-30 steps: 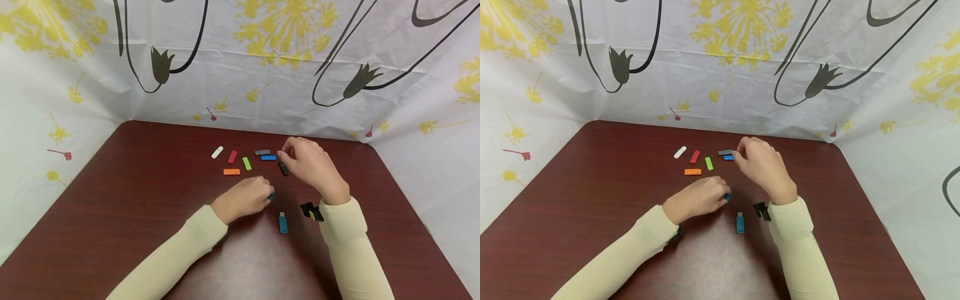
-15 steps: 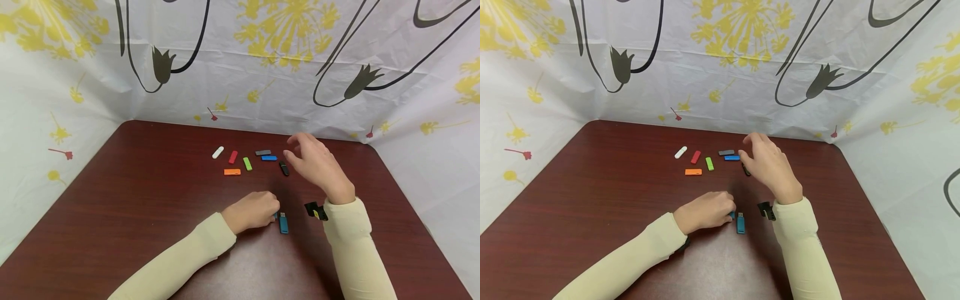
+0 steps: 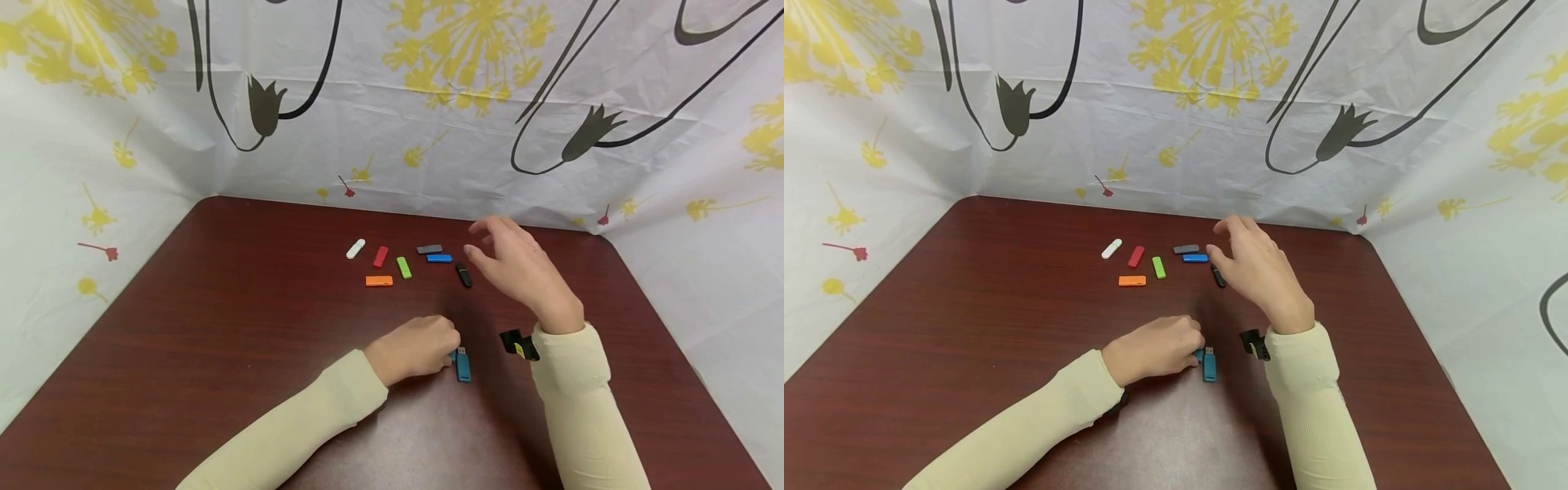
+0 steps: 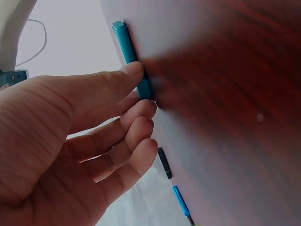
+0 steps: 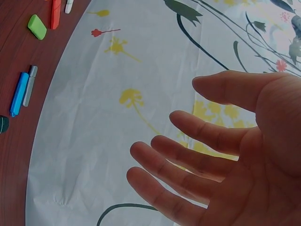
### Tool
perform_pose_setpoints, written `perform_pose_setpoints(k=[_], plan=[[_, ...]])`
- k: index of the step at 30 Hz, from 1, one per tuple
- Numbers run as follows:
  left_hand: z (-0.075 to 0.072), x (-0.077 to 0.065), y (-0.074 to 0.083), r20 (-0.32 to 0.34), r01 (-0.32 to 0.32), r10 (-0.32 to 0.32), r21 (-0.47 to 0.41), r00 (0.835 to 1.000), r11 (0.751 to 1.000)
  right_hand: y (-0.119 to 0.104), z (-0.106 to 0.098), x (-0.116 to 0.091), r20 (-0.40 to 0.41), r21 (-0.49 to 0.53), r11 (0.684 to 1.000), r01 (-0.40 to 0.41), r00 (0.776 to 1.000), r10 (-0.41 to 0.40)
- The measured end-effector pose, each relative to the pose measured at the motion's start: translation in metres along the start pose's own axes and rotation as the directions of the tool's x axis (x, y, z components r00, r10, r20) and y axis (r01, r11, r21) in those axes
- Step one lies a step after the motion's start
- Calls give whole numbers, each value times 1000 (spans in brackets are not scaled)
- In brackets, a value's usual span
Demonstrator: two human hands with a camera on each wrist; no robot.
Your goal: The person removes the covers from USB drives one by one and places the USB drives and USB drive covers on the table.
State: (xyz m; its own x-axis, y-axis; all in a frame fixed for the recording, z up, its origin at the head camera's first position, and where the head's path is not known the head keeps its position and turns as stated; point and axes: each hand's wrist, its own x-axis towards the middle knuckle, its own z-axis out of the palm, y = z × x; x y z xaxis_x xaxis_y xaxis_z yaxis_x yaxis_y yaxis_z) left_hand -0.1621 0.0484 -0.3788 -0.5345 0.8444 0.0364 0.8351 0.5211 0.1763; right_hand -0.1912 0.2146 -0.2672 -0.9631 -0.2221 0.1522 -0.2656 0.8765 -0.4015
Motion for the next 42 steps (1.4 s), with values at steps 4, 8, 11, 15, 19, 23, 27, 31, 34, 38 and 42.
perform_pose_setpoints(k=[4, 8, 11, 15, 19, 23, 27, 31, 34, 38, 42], plan=[[0, 1, 1, 1, -4, 4, -6, 1000, 1000, 0, 0, 0, 4, -1, 1000, 4, 1000, -4], [1, 1, 1, -1, -5, 5, -1, 1000, 1000, 0, 0, 0, 4, -2, 1000, 3, 1000, -3], [2, 2, 2, -7, -10, 10, 9, 1000, 1000, 0, 0, -1, 4, -1, 1000, 2, 1000, -2], [2, 1, 2, -8, -8, 8, 14, 1000, 1000, 1, -1, -1, 1, 1, 1000, -1, 1000, 1], [0, 1, 2, -4, 15, -15, 7, 1000, 1000, 4, -3, 0, -8, 2, 1000, -6, 1000, 6], [-5, -1, -2, -20, 46, -45, 20, 999, 999, 9, -4, 2, -17, 6, 1000, -14, 1000, 14], [-11, -3, -7, -58, 67, -65, 39, 996, 997, 14, -4, 4, -20, 14, 999, -30, 999, 30], [-21, -6, -14, -87, 91, -87, 44, 992, 995, 21, -2, 7, -15, 22, 999, -36, 999, 37], [-29, -8, -20, -106, 124, -118, 49, 987, 991, 28, 1, 11, 2, 26, 999, -41, 999, 41], [-40, -13, -30, -146, 164, -155, 54, 977, 985, 40, 8, 18, 42, 25, 998, -55, 998, 54], [-52, -19, -40, -180, 205, -196, 32, 964, 978, 51, 20, 25, 101, 17, 997, -77, 992, 74]])
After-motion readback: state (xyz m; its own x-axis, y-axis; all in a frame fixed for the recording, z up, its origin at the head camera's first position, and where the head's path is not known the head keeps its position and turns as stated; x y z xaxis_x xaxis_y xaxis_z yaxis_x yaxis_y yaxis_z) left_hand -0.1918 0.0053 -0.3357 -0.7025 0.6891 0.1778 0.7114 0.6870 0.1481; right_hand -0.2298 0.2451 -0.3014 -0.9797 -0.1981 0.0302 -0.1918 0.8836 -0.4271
